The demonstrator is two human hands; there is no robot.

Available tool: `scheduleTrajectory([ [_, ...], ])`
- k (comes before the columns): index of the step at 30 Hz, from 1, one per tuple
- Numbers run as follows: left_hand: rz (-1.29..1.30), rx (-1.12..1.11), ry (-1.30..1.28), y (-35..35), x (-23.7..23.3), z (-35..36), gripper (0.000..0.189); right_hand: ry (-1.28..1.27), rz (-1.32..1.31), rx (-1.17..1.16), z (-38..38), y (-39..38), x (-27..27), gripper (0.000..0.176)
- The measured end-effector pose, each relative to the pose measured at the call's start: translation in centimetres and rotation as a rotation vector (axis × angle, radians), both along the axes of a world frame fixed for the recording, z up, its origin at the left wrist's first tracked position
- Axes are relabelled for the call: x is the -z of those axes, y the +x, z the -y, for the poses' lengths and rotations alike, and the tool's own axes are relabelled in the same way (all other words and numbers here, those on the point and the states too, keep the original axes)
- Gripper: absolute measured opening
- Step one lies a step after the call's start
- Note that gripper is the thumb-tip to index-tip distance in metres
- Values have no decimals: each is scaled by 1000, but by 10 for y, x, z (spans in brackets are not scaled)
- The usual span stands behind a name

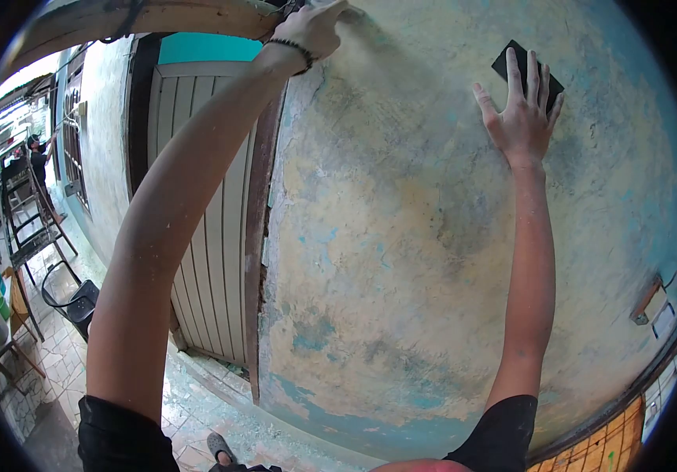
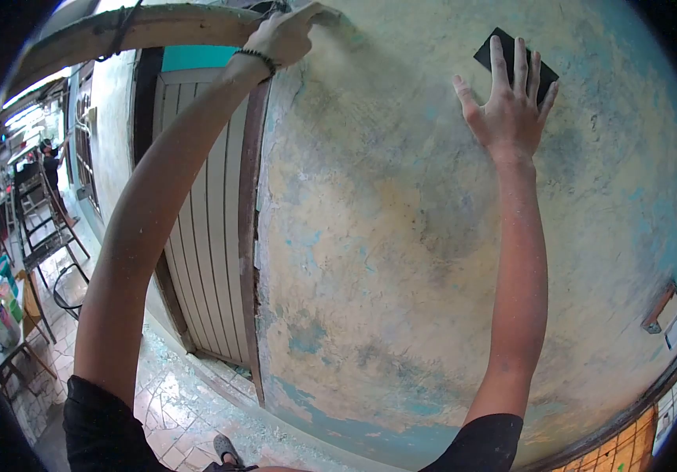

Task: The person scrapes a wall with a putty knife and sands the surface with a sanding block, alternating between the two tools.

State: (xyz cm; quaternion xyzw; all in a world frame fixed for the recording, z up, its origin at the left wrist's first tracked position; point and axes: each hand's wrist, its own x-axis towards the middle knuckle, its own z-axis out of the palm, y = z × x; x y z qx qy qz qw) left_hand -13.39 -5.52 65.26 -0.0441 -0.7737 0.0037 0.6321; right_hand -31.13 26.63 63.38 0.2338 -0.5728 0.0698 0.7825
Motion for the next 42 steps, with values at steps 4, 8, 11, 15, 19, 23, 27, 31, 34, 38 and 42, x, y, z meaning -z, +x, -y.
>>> scheduleTrajectory([
  [4, -35, -44, -6, -5, -19, 3, 53, -16, 11, 20, 2, 1, 0, 83],
  [8, 32, -58, 46, -1, -40, -1, 53, -15, 7, 14, 1, 0, 0, 82],
  [11, 32, -54, -120, 4, -23, -1, 54, -13, 8, 19, 2, 1, 0, 82],
  [15, -23, 16, -109, -4, -11, -1, 57, -11, -13, 4, 2, -4, 0, 82],
  [19, -2, -14, -45, -1, -38, -4, 57, -15, -13, -4, 3, -2, 0, 83],
  [23, 62, -93, 78, -1, -47, -14, 56, -10, -6, -10, 2, -1, 0, 84],
  [27, 102, -111, 20, 7, -13, -23, 55, -21, 53, 32, 5, 7, 13, 85],
  [31, 76, -153, 57, 13, -26, -19, 54, -10, 70, -1, 14, 16, 26, 84],
  [34, -21, -59, 74, -2, -59, -8, 51, -28, 89, -7, 26, 23, 34, 88],
  [38, -58, 26, -83, -16, -70, -5, 48, -13, 128, 17, 37, 27, 46, 90],
  [42, 34, -32, -112, -19, -18, -3, 58, 41, 212, 97, 30, 41, 49, 87],
])
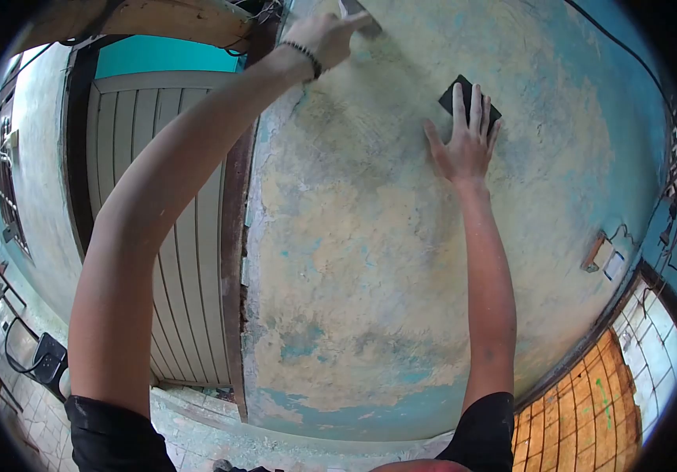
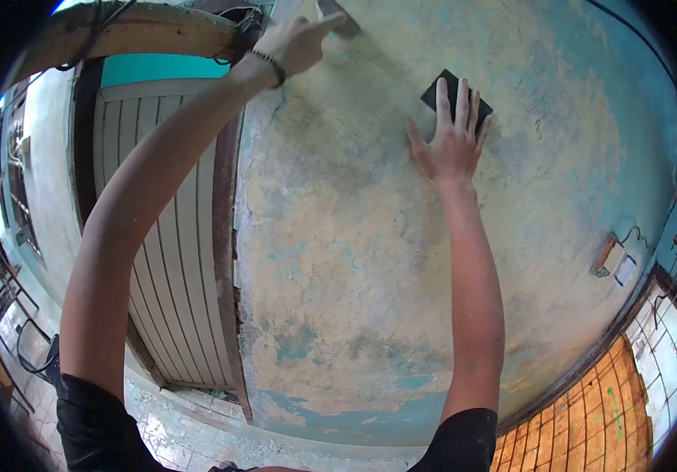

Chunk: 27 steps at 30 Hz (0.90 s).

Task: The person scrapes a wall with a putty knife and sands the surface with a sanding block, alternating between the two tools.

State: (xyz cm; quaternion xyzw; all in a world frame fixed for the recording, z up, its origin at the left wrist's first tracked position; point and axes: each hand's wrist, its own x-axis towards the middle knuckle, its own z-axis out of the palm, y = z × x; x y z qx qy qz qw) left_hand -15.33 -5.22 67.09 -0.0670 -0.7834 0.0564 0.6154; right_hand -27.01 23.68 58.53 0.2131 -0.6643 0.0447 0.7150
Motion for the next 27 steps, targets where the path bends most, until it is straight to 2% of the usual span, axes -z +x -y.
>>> scheduleTrajectory([
  [3, -62, 113, -201, -3, 58, 45, 53, -44, 40, 37, -5, 0, -9, 84],
  [5, 137, 241, -102, 16, 108, 71, 48, -134, 41, 14, 1, -6, -22, 83],
  [7, 260, 166, -12, 59, 162, 84, 43, -263, 134, 6, 21, -8, -40, 97],
  [9, 326, 343, 173, 74, 217, 102, 44, -395, 151, 26, 60, -4, -54, 106],
  [10, 335, 373, 216, 78, 243, 112, 44, -371, 139, 12, 79, -1, -60, 115],
  [12, 318, 446, 286, 84, 288, 119, 45, -341, 119, 10, 125, 13, -66, 116],
  [14, 331, 531, 328, 92, 324, 119, 47, -215, 17, -54, 179, 14, -64, 119],
  [16, 400, 629, 362, 99, 354, 112, 48, 22, -24, 49, 231, 39, -37, 121],
  [17, 440, 687, 377, 103, 369, 108, 47, 134, -20, -16, 248, 60, -19, 122],
  [18, 459, 749, 378, 104, 387, 106, 47, 202, -50, -154, 255, 61, -5, 111],
  [20, 623, 815, 486, 114, 427, 110, 50, 326, -42, -103, 235, 50, -13, 102],
  [21, 610, 880, 530, 120, 448, 112, 52, 390, -37, -86, 222, 44, -22, 98],
  [22, 620, 884, 582, 128, 469, 116, 53, 288, -77, 57, 202, 36, -33, 86],
  [24, 655, 888, 766, 151, 507, 127, 54, 122, -182, -18, 140, 3, -62, 76],
  [25, 652, 872, 852, 166, 520, 130, 54, 51, -236, -122, 100, -27, -82, 77],
  [26, 594, 836, 838, 176, 536, 136, 52, -65, -243, 22, 60, -47, -98, 84],
  [27, 533, 803, 824, 185, 551, 143, 51, -225, -123, 25, 44, -42, -103, 88],
])
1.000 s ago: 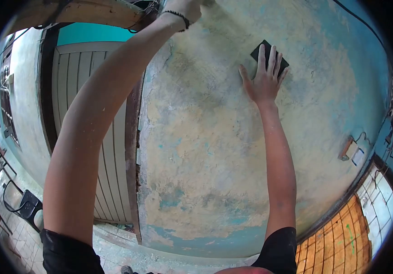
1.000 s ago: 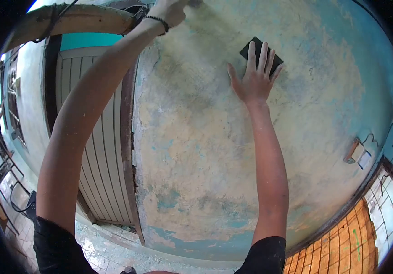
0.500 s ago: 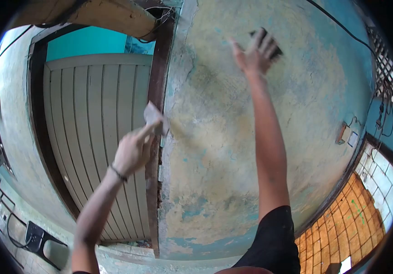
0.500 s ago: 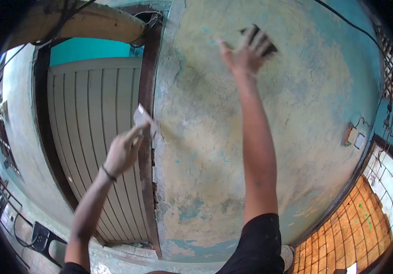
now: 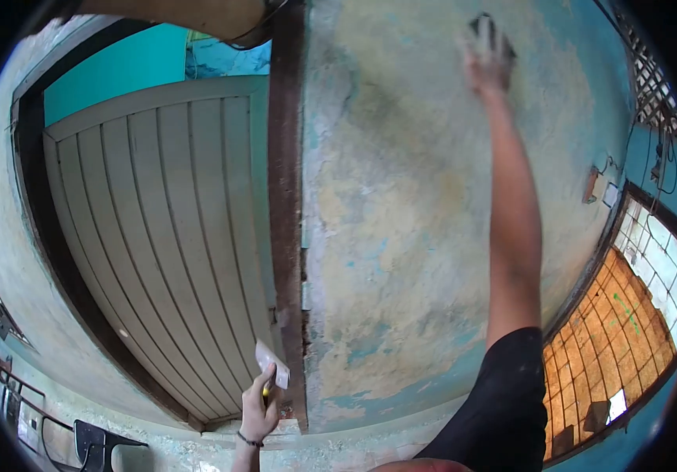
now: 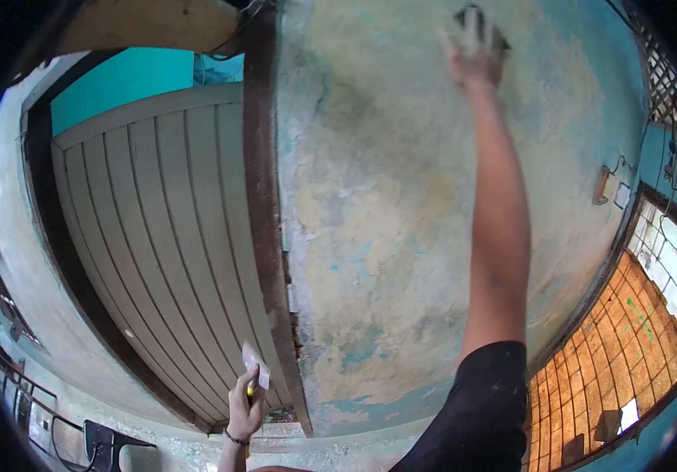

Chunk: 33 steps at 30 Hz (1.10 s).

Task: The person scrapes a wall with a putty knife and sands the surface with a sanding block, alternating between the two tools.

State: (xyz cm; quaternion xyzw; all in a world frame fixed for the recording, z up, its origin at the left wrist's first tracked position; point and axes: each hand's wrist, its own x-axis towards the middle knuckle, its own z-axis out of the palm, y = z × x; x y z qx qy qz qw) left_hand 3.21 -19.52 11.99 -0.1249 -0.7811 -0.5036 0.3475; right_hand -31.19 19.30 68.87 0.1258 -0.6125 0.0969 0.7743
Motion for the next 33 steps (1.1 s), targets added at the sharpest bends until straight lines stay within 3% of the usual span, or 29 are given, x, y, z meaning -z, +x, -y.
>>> scheduleTrajectory([
  [1, 169, -9, 87, 17, 6, 8, 52, -156, 114, -14, -3, 10, -9, 92],
  [4, 223, -93, 82, 31, 7, 25, 50, -250, 168, -80, 39, 11, -32, 100],
  [6, 158, -110, 61, 23, 1, 30, 49, -93, 201, 150, 135, 66, -11, 94],
  [8, 85, -57, 70, 9, -9, 27, 50, 226, 288, 77, 188, 112, 23, 99],
  [12, 34, 36, 5, -7, -17, 19, 50, 450, 207, 123, 132, 94, 10, 101],
  [15, 94, 70, 4, 8, -16, 20, 51, 201, 27, -36, 11, 0, -20, 106],
  [17, 94, 36, 50, 19, -9, 23, 52, -159, 142, -65, -2, 18, -4, 109],
  [20, 184, 6, 174, 26, 1, 22, 57, -246, 165, -61, 36, -3, -31, 110],
  [21, 158, -2, 154, 24, 1, 21, 56, 110, -133, -157, 65, -32, -39, 106],
  [22, 132, -5, 133, 20, -1, 19, 56, 193, 264, 325, 83, -67, -43, 92],
  [24, 133, 33, 109, 16, 1, 13, 55, 312, 289, 158, 171, 66, 11, 79],
  [27, 221, 95, 97, 23, 0, 9, 53, 524, 196, 115, 185, 118, 36, 95],
  [28, 302, 116, 129, 31, -4, 7, 53, 511, 157, 72, 154, 104, 28, 93],
  [31, 229, 37, 140, 55, 0, 11, 55, 265, -138, 53, -3, -16, 9, 83],
  [32, 171, -31, 105, 62, 1, 16, 58, 50, 86, -18, -26, 12, 25, 86],
  [33, 116, -76, 186, 65, 7, 21, 59, -113, 140, -71, -74, -12, 24, 98],
])
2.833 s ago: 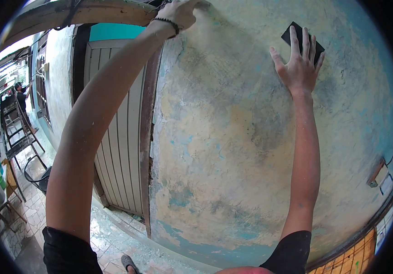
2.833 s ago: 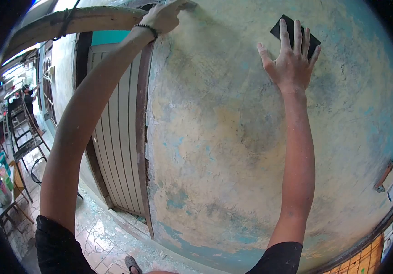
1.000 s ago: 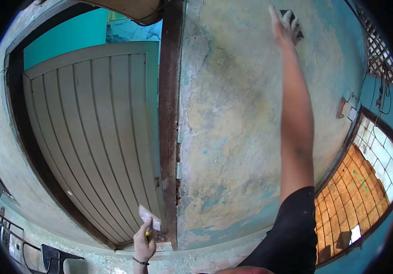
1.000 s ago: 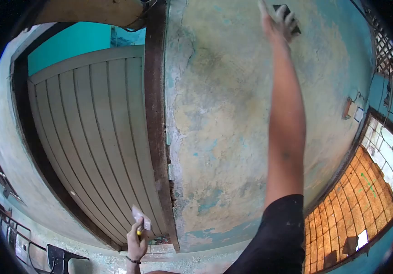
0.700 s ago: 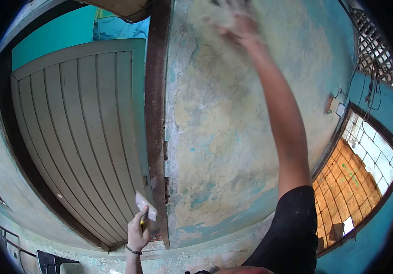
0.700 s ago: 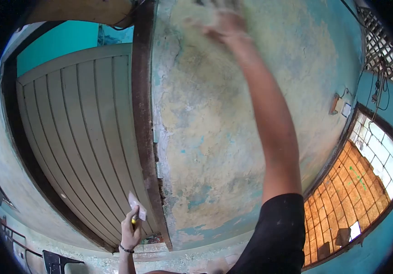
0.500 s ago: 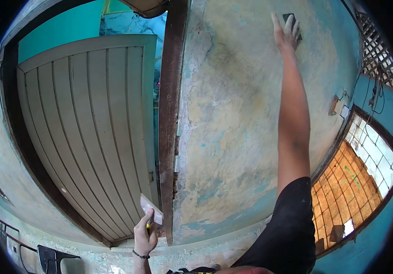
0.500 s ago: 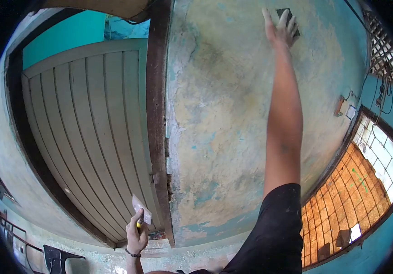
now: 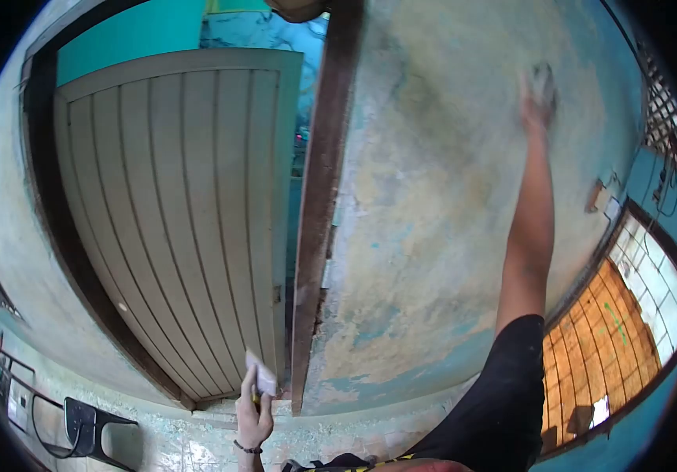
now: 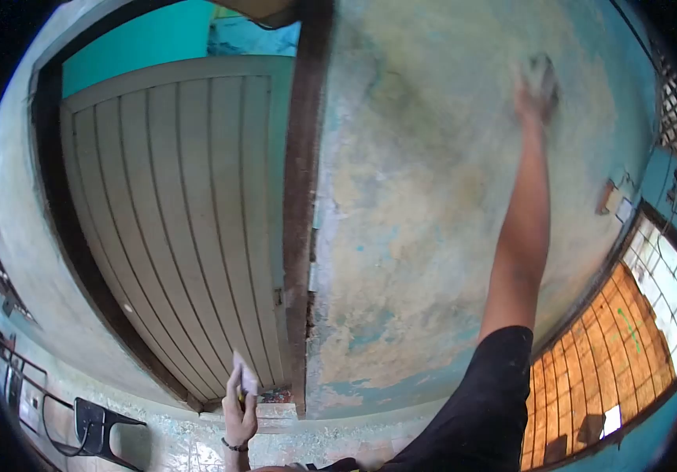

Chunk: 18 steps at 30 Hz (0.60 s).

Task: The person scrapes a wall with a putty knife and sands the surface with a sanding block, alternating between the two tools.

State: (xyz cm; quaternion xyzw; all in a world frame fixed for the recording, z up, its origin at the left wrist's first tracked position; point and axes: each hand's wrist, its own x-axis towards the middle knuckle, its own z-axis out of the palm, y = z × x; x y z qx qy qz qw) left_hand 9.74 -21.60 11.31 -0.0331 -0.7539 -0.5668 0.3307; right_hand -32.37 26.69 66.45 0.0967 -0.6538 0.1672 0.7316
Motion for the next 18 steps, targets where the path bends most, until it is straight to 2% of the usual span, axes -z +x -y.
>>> scheduleTrajectory([
  [2, -13, -48, 119, 6, 10, 10, 61, -434, 121, -44, 0, 7, 13, 100],
  [3, -66, -168, 19, 4, 0, 8, 60, -432, 213, 21, 9, 9, 6, 101],
  [4, -59, -140, 64, 1, -6, 8, 60, -436, 301, 95, 31, 17, 2, 101],
  [5, -49, -109, 104, -4, -12, 8, 61, -248, 229, 166, 61, 17, 3, 101],
  [6, -82, -144, 29, -13, -18, 5, 60, 65, 90, 223, 107, 23, 15, 101],
  [7, -71, -31, 26, -31, -25, -5, 59, 288, 23, 268, 149, 48, 35, 102],
  [9, -46, 126, 35, -52, -31, -13, 56, 644, 10, 151, 228, 105, 84, 102],
  [11, -44, 185, -36, -73, -25, -25, 36, 827, -6, 111, 220, 103, 87, 102],
  [13, -63, 198, -70, -75, -27, -41, 30, 630, -38, 161, 161, 73, 61, 103],
  [15, -57, 209, -16, -65, -49, -54, 14, 318, -66, 136, 73, 34, 39, 103],
  [16, -71, 202, 36, -64, -51, -57, 12, 152, -79, 119, 47, 22, 33, 103],
  [18, -68, 179, 137, -66, -58, -60, 12, -85, -25, 67, 56, 21, 23, 103],
])
